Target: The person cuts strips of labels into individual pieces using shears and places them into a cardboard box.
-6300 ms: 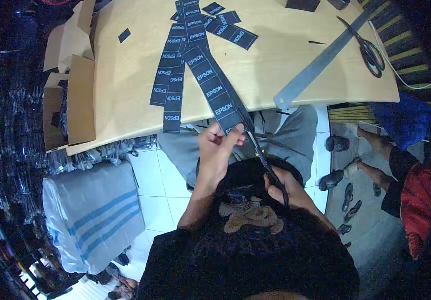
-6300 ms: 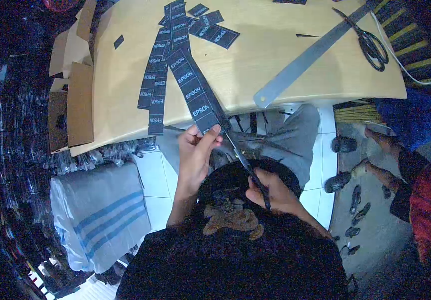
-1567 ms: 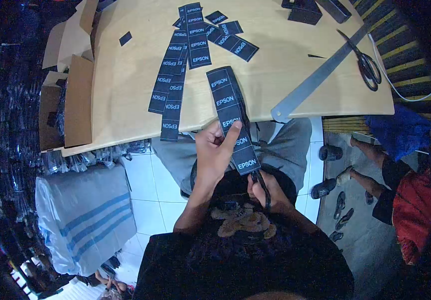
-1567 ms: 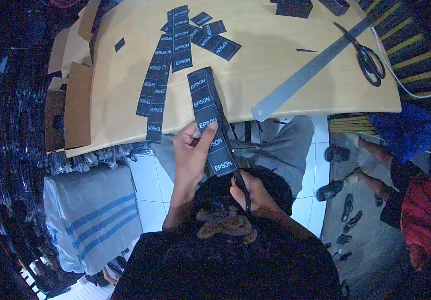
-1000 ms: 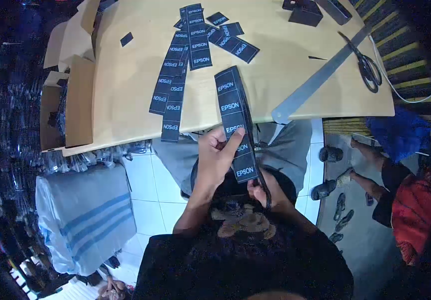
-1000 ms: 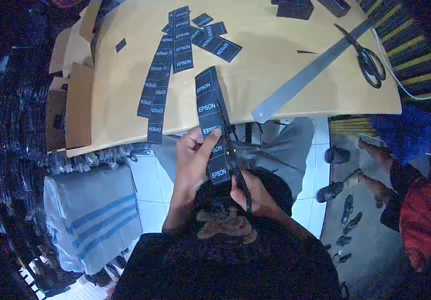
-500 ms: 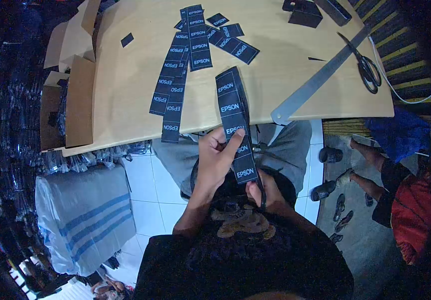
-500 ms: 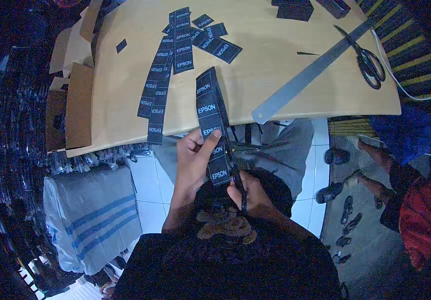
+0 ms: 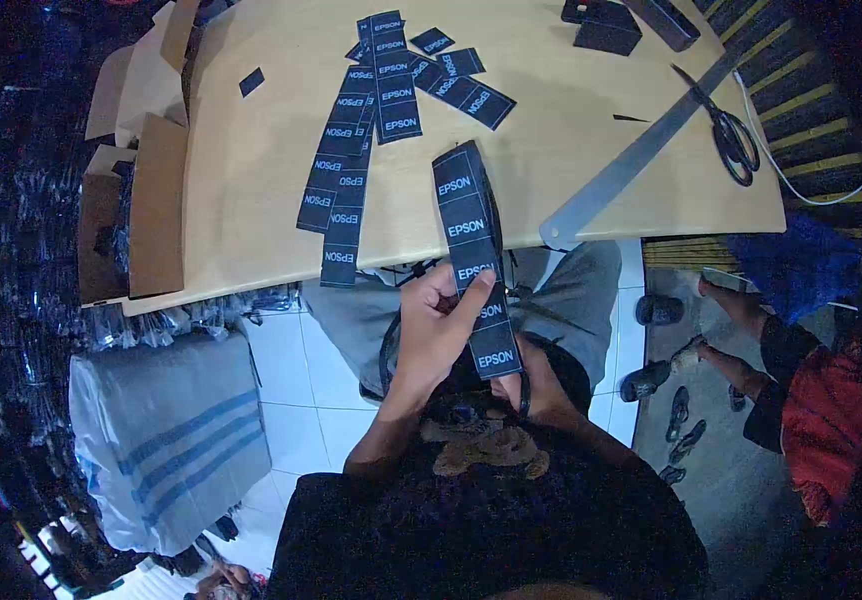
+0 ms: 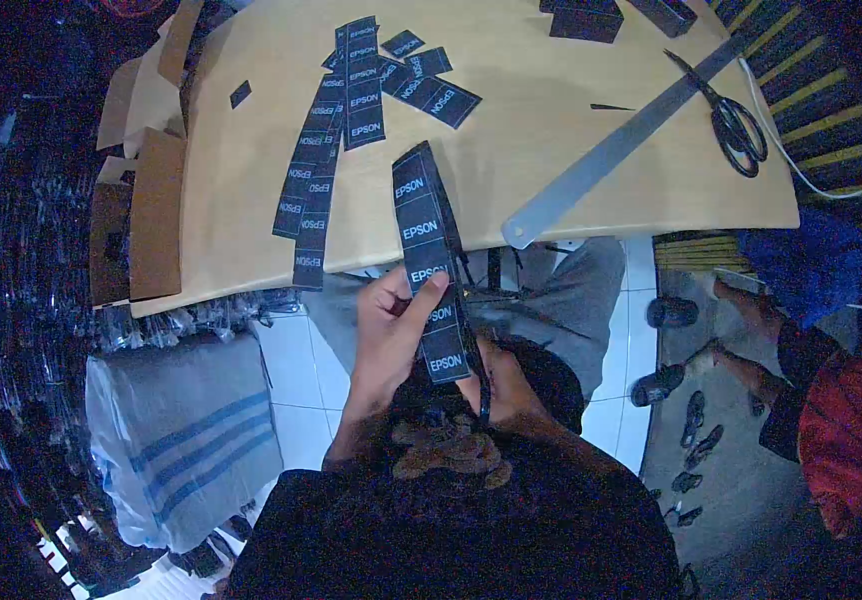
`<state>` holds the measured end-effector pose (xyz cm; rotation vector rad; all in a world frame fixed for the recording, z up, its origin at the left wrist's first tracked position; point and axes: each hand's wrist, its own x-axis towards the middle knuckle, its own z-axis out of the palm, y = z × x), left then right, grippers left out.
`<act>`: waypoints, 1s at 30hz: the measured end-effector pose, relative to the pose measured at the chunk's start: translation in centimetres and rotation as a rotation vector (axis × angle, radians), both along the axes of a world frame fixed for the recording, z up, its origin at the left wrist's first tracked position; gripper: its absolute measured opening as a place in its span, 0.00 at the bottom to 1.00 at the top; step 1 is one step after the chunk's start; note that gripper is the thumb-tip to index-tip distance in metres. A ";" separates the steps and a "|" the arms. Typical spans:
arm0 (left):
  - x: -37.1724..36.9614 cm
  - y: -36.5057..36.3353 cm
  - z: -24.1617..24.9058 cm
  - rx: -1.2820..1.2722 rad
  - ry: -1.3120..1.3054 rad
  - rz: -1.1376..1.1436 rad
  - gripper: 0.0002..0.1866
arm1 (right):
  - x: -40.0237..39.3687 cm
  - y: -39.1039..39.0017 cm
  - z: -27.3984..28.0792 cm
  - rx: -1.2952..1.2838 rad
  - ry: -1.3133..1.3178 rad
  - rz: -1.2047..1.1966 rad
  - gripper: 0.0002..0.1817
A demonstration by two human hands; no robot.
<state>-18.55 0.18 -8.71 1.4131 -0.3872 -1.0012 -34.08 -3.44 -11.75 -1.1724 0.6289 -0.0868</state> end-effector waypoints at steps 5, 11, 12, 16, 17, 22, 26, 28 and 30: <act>0.5 -0.1 0.7 0.005 -0.050 -0.008 0.05 | 0.1 0.1 0.0 0.055 0.069 -0.052 0.15; 1.4 -1.5 1.9 -0.031 0.007 0.068 0.10 | -1.4 -0.2 -1.6 0.157 -0.015 -0.017 0.12; 1.5 -1.7 2.1 -0.032 0.006 0.069 0.10 | -1.6 -0.2 -1.9 0.195 -0.086 -0.005 0.13; 1.4 -2.6 1.6 -0.084 -0.074 0.158 0.07 | -2.0 0.0 -1.9 0.016 -0.146 0.010 0.25; 1.6 -2.4 1.5 -0.069 -0.072 0.129 0.07 | -1.9 0.0 -1.7 -0.002 -0.153 0.018 0.27; 1.0 -2.4 2.0 -0.059 -0.105 0.080 0.04 | -1.8 -0.4 -1.8 -0.040 -0.119 0.058 0.20; 1.5 -1.9 1.6 -0.028 -0.126 0.035 0.08 | -1.5 -0.5 -1.8 -0.012 -0.186 0.024 0.22; 1.3 -2.1 2.3 -0.103 -0.122 0.044 0.07 | -1.5 -0.5 -2.0 -0.036 -0.198 0.049 0.20; 1.5 -2.0 2.2 -0.040 -0.167 0.030 0.07 | -1.5 -0.2 -2.9 0.078 -0.156 0.027 0.16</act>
